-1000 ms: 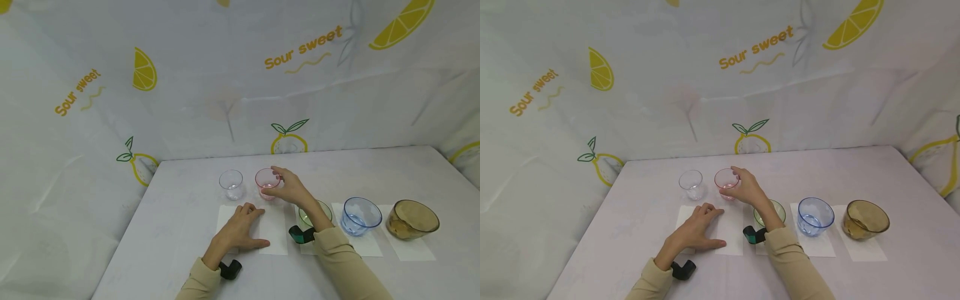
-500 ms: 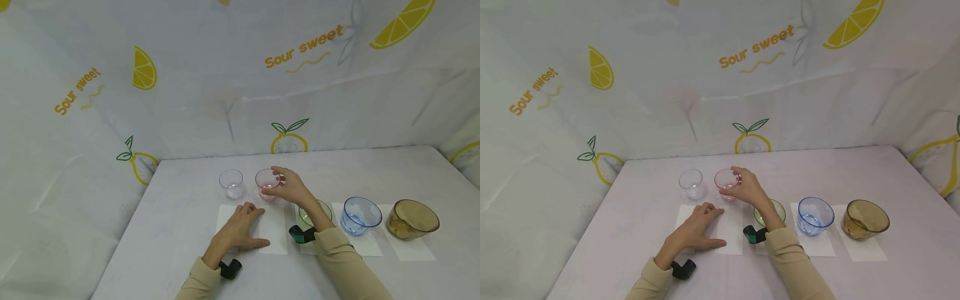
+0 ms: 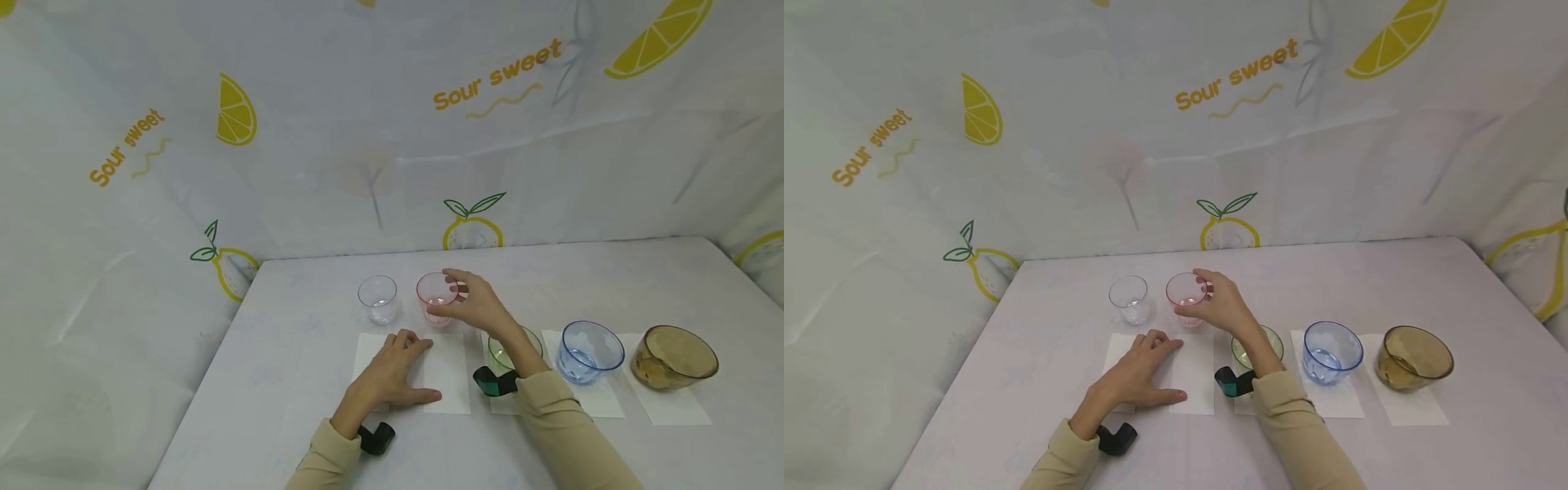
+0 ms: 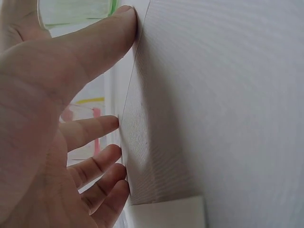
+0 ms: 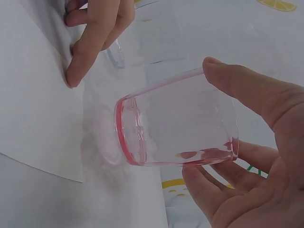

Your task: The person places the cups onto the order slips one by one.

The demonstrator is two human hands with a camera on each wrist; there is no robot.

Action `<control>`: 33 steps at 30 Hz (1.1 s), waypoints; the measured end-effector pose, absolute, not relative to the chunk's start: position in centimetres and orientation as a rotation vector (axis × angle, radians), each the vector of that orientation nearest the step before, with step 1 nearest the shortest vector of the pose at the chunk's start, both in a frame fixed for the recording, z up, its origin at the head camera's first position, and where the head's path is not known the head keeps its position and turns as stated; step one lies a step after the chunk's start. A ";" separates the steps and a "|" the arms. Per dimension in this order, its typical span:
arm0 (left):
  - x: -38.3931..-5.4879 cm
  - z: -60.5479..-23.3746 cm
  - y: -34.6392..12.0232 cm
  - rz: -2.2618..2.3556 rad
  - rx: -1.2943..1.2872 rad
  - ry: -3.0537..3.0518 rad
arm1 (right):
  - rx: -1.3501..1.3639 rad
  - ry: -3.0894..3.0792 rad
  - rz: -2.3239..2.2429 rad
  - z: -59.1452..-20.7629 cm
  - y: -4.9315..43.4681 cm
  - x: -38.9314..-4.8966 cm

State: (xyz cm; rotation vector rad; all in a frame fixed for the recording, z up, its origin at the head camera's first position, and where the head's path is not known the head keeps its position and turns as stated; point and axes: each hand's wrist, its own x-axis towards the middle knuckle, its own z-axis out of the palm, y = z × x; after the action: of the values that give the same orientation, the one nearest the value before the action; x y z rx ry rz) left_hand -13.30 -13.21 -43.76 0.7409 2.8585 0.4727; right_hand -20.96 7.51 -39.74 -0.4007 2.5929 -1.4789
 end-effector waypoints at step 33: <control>-13.2 -43.8 -13.2 0.477 0.726 2.846 | -0.625 2.532 -1.518 -36.5 8.7 -16.2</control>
State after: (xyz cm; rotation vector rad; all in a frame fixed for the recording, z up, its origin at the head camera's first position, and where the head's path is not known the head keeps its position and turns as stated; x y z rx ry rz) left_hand -13.24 -13.18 -43.76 0.7259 2.8464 0.4773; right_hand -16.21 8.75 -36.52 -0.6250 2.5319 -1.5178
